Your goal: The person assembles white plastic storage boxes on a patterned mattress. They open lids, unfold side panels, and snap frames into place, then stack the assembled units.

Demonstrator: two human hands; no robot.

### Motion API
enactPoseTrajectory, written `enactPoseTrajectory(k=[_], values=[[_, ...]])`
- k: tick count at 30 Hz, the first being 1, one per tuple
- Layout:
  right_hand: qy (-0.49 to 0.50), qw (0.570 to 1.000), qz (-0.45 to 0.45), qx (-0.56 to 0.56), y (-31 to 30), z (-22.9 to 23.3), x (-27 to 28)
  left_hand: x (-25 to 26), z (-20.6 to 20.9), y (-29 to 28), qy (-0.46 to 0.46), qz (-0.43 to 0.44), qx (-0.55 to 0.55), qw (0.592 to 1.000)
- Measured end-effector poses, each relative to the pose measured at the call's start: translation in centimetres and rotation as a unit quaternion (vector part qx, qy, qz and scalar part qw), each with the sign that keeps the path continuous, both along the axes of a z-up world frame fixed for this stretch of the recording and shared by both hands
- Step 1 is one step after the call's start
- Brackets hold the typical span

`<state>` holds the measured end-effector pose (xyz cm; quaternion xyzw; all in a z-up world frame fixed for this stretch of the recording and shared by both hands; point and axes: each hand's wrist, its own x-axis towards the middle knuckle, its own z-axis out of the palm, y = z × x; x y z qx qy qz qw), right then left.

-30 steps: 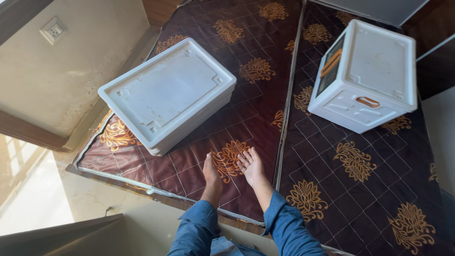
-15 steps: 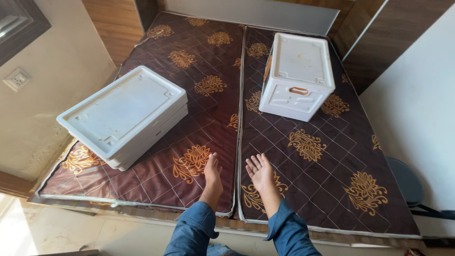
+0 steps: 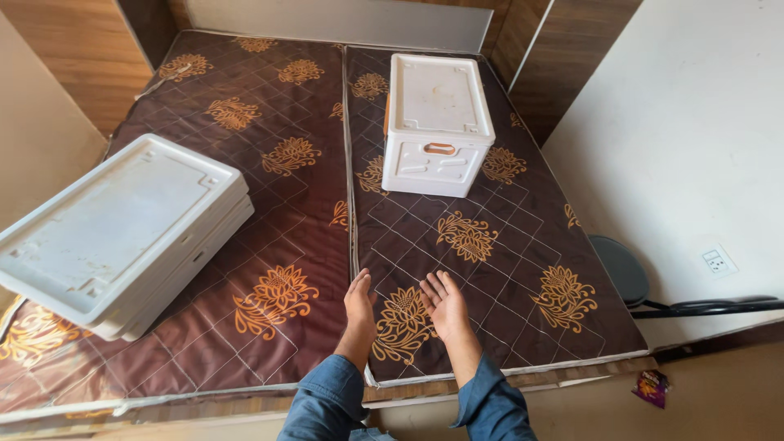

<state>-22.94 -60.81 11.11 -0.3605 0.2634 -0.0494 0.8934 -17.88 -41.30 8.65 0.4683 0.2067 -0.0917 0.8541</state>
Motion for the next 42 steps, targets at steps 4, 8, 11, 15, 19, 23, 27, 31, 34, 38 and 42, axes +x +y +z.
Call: enactPoseTrajectory(k=[4,8,11,15,19,23,27,31,34,38,42], values=[[0.039,0.998,-0.011,-0.037,-2.4,-0.2,0.0,1.4,-0.2,-3.0,-0.017,-0.023,-0.015,0.999],[0.045,0.994,-0.011,-0.096,-3.9,0.0,1.4,4.2,0.0,-5.4,0.018,-0.038,-0.014,0.999],[0.044,0.991,-0.005,-0.125,-4.5,-0.5,2.4,5.4,0.1,-6.5,0.009,-0.048,-0.017,0.999],[0.059,0.989,0.004,-0.137,-4.7,-1.3,4.0,6.5,0.5,-6.8,0.009,-0.063,-0.012,0.998],[0.064,0.989,0.015,-0.136,-5.2,-2.5,4.7,6.9,0.6,-6.9,0.027,-0.07,0.003,0.997],[0.072,0.987,0.025,-0.139,-6.8,-3.1,6.6,8.4,0.4,-8.0,0.02,-0.056,0.015,0.998],[0.062,0.985,0.032,-0.159,-8.8,-3.1,9.2,10.2,0.3,-9.6,0.019,-0.045,0.023,0.999],[0.068,0.984,0.047,-0.156,-11.1,-2.7,12.1,13.0,0.2,-12.2,0.032,-0.032,0.025,0.999],[0.045,0.989,0.048,-0.131,-13.1,-2.7,13.5,14.4,-0.7,-13.8,0.033,-0.025,0.035,0.999],[0.05,0.978,0.061,-0.193,-15.3,-2.5,16.7,17.1,-2.0,-15.6,0.014,-0.016,0.039,0.999],[0.02,0.947,0.068,-0.312,-16.9,-3.1,20.3,19.8,-2.6,-17.3,-0.015,-0.03,0.14,0.99]])
